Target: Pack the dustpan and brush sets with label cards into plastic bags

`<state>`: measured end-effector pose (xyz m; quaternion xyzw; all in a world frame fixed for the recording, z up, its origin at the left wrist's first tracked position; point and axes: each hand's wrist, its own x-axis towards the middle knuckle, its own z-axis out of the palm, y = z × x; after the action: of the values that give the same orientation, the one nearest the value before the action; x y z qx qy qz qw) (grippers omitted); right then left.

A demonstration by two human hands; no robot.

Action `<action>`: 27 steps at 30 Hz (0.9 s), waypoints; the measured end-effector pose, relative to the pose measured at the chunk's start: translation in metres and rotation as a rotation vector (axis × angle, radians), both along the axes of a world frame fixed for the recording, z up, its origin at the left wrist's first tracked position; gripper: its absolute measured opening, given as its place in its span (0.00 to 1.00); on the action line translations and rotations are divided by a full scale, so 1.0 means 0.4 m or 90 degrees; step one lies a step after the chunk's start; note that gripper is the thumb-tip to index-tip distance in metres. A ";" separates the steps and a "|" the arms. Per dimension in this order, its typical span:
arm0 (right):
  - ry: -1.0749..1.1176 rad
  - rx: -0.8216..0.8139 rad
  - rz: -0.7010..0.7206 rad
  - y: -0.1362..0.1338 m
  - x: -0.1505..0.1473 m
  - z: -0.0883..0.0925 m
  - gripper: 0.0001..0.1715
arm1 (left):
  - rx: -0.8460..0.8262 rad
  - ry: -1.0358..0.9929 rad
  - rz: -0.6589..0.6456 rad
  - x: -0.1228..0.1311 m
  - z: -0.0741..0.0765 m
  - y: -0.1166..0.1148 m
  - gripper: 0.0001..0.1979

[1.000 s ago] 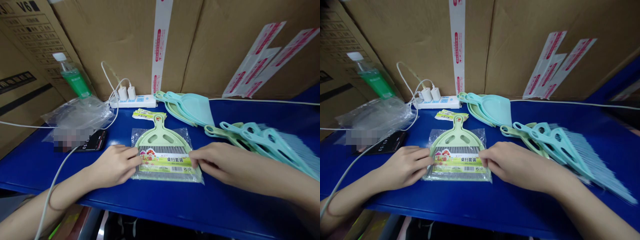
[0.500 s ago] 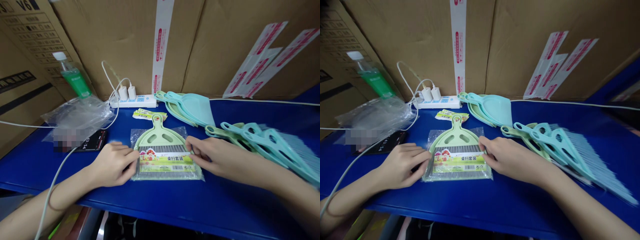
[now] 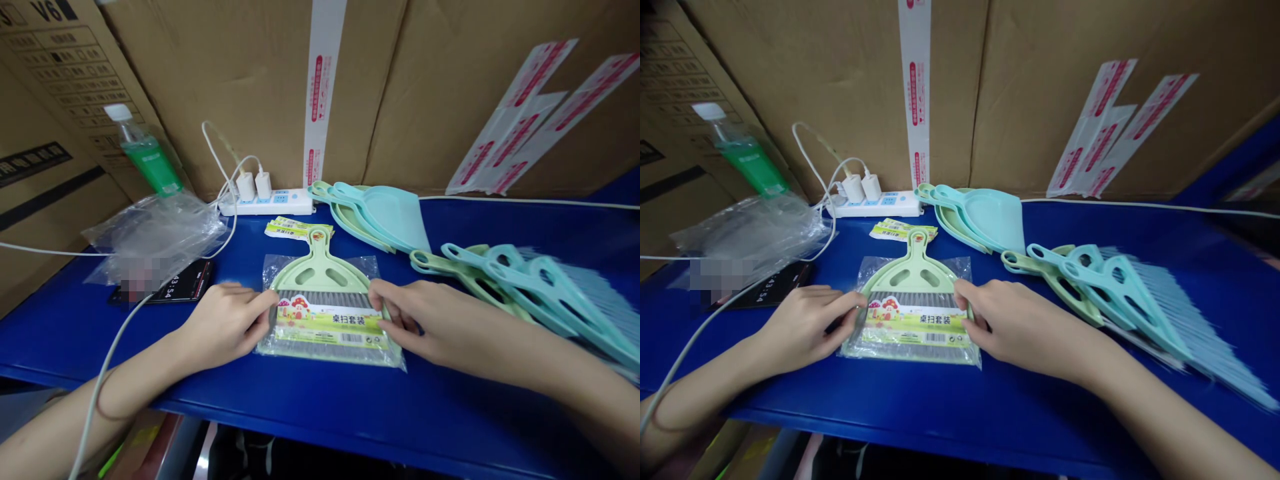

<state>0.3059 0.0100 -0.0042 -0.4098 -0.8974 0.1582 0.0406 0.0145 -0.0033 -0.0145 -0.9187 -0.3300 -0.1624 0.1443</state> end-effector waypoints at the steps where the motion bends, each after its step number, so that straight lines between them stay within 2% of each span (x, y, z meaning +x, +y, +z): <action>1: -0.001 0.000 0.000 0.000 0.001 0.000 0.04 | 0.001 -0.001 0.001 0.000 0.000 0.000 0.13; 13: 0.009 -0.078 0.006 0.005 0.017 0.002 0.05 | 0.013 -0.003 -0.004 -0.004 -0.004 0.004 0.11; 27: 0.028 -0.227 0.048 0.015 0.036 0.035 0.06 | 0.017 0.005 -0.016 -0.005 -0.003 0.003 0.13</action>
<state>0.3202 0.0162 0.0097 -0.3728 -0.8689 0.3250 -0.0190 0.0125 -0.0023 -0.0157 -0.9215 -0.3155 -0.1649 0.1555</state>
